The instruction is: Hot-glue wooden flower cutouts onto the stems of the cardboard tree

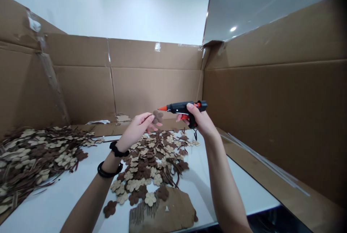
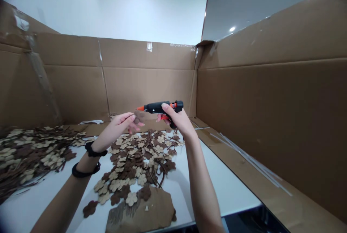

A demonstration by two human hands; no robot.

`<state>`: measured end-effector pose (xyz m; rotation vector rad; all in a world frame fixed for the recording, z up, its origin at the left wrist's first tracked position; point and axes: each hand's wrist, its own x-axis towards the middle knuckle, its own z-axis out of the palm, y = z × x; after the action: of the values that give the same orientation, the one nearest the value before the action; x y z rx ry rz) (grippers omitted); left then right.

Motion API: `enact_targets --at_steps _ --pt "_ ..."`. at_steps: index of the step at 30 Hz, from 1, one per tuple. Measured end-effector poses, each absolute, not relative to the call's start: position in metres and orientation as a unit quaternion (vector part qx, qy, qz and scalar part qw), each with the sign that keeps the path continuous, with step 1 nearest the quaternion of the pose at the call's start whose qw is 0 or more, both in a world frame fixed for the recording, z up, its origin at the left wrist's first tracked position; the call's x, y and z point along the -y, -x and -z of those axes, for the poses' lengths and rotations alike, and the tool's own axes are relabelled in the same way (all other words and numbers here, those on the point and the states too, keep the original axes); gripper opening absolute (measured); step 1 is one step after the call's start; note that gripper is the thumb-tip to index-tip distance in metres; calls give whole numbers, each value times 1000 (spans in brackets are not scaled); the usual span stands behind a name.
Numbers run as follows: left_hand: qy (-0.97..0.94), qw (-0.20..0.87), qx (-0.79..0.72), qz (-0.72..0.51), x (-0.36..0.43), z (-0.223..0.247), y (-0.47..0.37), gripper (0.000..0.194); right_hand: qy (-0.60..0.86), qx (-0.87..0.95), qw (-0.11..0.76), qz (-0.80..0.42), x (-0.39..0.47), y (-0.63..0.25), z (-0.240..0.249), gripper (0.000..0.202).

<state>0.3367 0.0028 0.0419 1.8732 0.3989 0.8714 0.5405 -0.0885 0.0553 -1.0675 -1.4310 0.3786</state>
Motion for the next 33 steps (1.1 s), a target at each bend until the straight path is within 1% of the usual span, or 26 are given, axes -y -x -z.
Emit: enact_targets --at_steps 5,11,18,24,33 --pt "-739 538 -167 -369 14 -49 -331 34 512 606 588 -157 87 -536 -54 56" --pt "-691 581 -162 -399 17 -49 -331 33 503 598 599 -176 82 -536 -53 58" --pt "-681 566 -169 -432 22 -50 -334 32 507 602 595 -159 81 -536 -54 58" --pt "-688 559 -167 -431 22 -50 -333 31 517 607 588 -139 83 -535 -57 58" --pt "-697 547 -168 -431 27 -53 -334 32 526 596 590 -138 79 -537 -53 58"
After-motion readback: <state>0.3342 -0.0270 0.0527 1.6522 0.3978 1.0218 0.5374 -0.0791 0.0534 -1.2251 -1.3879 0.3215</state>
